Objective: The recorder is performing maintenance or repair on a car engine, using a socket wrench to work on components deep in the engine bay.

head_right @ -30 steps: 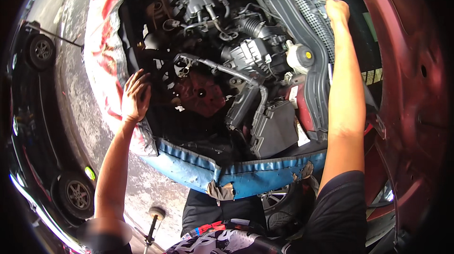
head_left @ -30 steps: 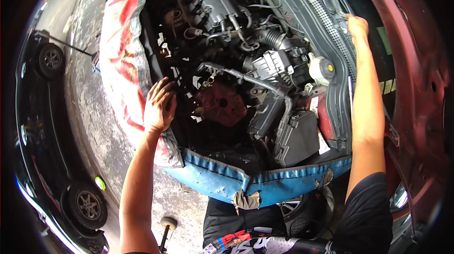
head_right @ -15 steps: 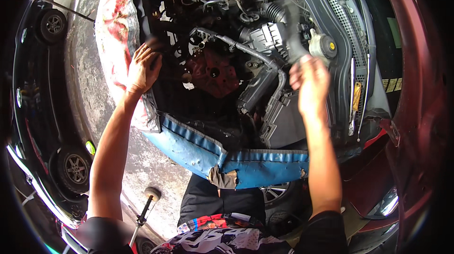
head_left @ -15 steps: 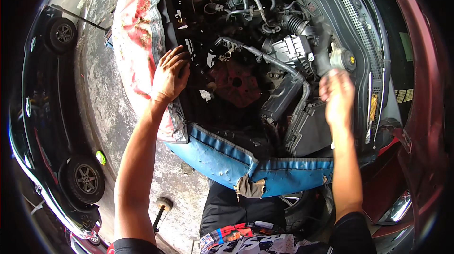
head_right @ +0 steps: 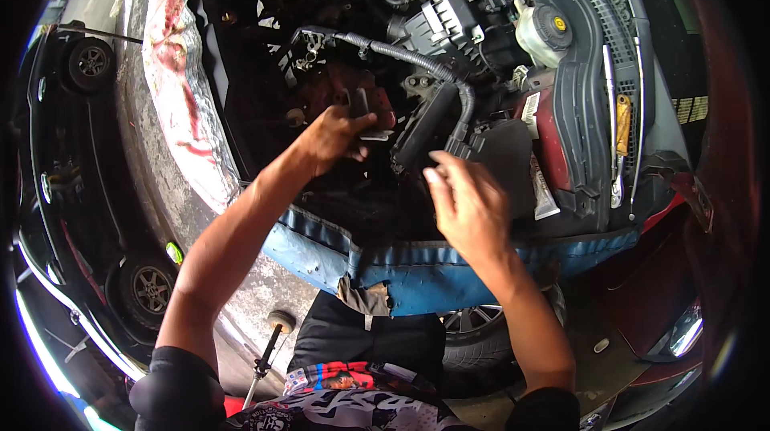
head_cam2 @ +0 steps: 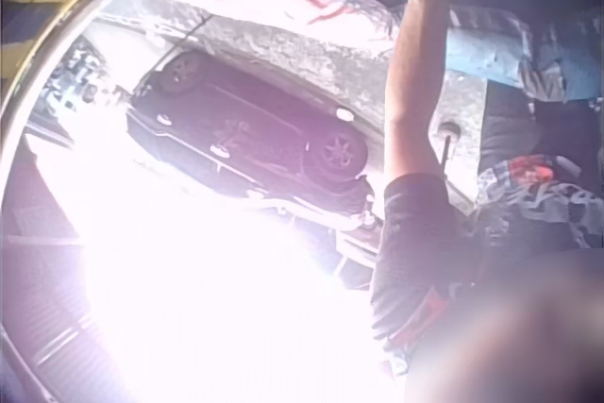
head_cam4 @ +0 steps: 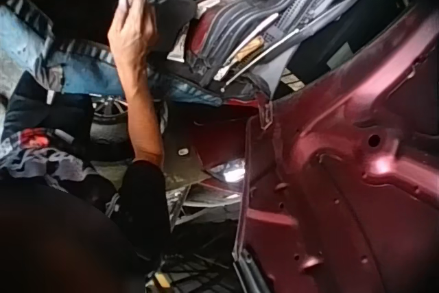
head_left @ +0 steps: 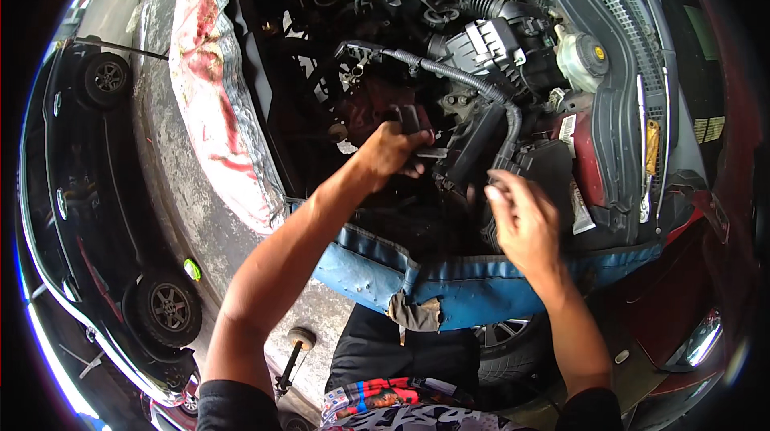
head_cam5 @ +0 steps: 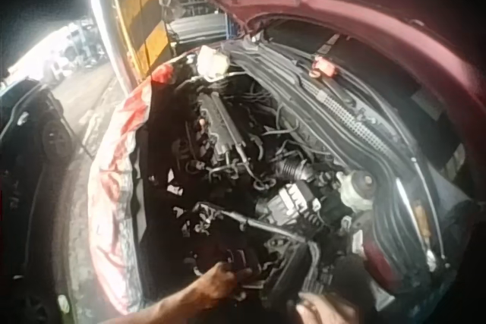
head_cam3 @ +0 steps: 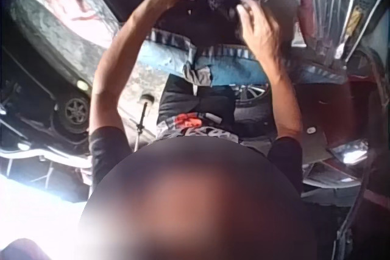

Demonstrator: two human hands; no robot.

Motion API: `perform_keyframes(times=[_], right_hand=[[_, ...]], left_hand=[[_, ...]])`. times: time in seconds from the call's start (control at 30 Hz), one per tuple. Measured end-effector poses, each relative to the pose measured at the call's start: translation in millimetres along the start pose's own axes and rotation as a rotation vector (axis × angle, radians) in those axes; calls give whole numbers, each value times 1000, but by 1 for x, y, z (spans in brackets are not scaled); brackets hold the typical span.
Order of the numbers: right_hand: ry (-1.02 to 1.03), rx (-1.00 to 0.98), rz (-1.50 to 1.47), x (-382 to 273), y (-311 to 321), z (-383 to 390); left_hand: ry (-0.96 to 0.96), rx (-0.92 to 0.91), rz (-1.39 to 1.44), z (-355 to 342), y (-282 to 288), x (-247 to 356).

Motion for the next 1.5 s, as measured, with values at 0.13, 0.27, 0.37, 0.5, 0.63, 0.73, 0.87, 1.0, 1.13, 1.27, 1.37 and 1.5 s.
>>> perform_keyframes(times=[0.13,0.27,0.37,0.5,0.63,0.73,0.87,1.0,1.13,1.27,1.37,1.5], right_hand=[[84,56,380,17,44,27],[84,105,311,24,46,41],[66,107,242,33,46,42],[9,109,182,44,54,50],[39,125,196,50,55,52],[31,109,149,49,53,51],[31,80,162,51,54,51],[27,67,129,46,50,48],[13,49,136,51,51,50],[26,41,143,51,50,50],[23,33,148,53,51,51],[31,26,138,51,50,49]], left_hand=[[104,-150,-577,-73,33,-5],[-207,-11,-1169,-145,94,-30],[-515,-78,-1687,-175,86,-34],[-95,161,-1077,-194,69,-29],[-211,325,-1039,-186,58,-21],[-295,340,-952,-182,67,-17],[-167,237,-898,-187,63,-18],[-235,247,-854,-200,84,-31],[-157,89,-876,-216,68,-41],[-63,42,-794,-214,65,-38],[27,61,-759,-206,59,-33],[-125,20,-787,-199,67,-29]])
Point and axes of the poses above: each hand's wrist, its own z-axis away from the middle knuckle, its own y-axis out of the back of the hand, x = y × z, the point moved 2 cm from there along -z, towards the middle knuckle, and after that the axes turned 7 degrees about -z, right-handed, at the moved point
